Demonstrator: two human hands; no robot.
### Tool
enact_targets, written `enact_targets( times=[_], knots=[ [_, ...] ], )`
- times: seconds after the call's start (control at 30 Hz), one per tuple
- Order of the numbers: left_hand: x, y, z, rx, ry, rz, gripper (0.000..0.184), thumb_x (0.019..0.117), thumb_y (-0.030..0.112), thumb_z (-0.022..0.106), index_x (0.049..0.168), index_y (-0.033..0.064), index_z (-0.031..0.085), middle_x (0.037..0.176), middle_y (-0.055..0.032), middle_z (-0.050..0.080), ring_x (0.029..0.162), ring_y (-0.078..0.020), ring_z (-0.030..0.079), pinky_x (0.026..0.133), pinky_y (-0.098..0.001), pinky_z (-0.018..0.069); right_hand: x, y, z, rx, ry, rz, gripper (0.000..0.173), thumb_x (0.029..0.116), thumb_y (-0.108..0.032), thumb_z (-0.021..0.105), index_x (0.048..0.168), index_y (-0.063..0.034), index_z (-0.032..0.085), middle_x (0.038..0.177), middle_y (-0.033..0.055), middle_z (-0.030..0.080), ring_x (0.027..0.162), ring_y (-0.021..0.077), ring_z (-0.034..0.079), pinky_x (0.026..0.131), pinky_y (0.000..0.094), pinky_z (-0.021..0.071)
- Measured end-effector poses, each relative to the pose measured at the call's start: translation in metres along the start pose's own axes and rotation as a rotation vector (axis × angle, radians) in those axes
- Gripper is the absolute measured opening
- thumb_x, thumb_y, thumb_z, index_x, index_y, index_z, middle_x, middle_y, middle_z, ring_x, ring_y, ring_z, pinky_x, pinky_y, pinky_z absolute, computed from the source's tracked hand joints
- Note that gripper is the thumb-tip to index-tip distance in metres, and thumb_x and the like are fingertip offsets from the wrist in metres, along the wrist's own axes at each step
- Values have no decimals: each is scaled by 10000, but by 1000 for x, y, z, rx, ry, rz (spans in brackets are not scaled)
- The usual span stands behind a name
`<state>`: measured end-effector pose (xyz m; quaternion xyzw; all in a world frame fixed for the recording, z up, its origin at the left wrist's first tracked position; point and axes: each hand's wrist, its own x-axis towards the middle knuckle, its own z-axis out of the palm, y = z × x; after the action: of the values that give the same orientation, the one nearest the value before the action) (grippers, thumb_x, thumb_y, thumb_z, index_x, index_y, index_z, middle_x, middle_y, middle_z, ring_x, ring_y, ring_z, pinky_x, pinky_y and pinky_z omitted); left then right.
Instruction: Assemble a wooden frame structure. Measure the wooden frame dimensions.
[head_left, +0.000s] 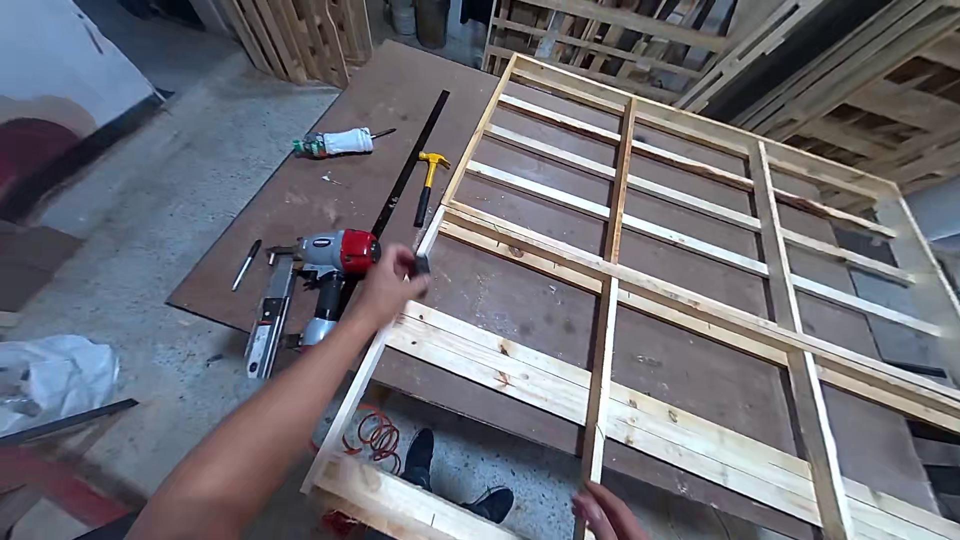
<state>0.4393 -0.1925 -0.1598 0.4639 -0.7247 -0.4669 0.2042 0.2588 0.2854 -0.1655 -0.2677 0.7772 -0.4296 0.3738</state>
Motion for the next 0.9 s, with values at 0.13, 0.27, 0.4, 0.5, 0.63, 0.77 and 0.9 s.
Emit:
enact_targets(
  times=[0.13,0.27,0.4,0.5,0.63,0.77,0.9],
  knots=[
    [-160,-1,36,-919,-448,-308,485,994,343,465,1388,71,540,1209,-190,684,1023,-322,697,854,-513,598,37,-65,62,74,-204,-123,437,1046,-233,584,1438,-40,557,1162,82,734,999,210,731,871,421,634],
    [-267,12,81,-1140,-398,-563,527,1049,393,314,1282,12,595,1040,-226,709,814,-334,711,686,-487,611,47,-76,97,-39,-442,-324,325,1024,-368,626,1285,-199,723,1159,-14,722,1016,100,694,888,330,614],
    [-308,13,88,-1006,-196,-506,404,1098,314,383,1246,-18,561,976,-227,697,729,-342,715,623,-501,633,32,-66,99,49,-448,-363,209,959,-347,735,1067,-171,769,1017,-30,722,840,69,679,755,269,610],
    [-317,24,94,-913,-168,-468,386,1098,287,381,1192,-24,590,941,-218,700,707,-338,718,606,-510,636,22,-65,83,94,-506,-363,252,944,-315,756,1078,-102,737,998,14,712,820,86,672,753,272,599],
    [-324,34,104,-826,-275,-382,363,1071,309,505,1181,14,686,1057,-171,714,871,-277,715,732,-472,628,22,-70,49,8,-776,-264,418,842,-433,839,979,-96,632,828,16,593,731,119,569,672,324,505],
    [-311,42,105,-482,-534,-220,354,869,428,799,959,90,749,888,-27,738,805,-128,692,757,-349,584,19,-69,19,38,-667,-161,374,821,-455,843,877,-122,682,692,-34,588,631,90,556,603,314,485],
    [-291,69,104,-176,-741,-119,423,853,432,808,1049,80,680,946,-33,717,829,-134,702,786,-366,608,11,-73,21,199,-375,-87,329,804,-417,864,865,-135,707,667,-38,596,592,85,543,566,288,473]
  ],
)
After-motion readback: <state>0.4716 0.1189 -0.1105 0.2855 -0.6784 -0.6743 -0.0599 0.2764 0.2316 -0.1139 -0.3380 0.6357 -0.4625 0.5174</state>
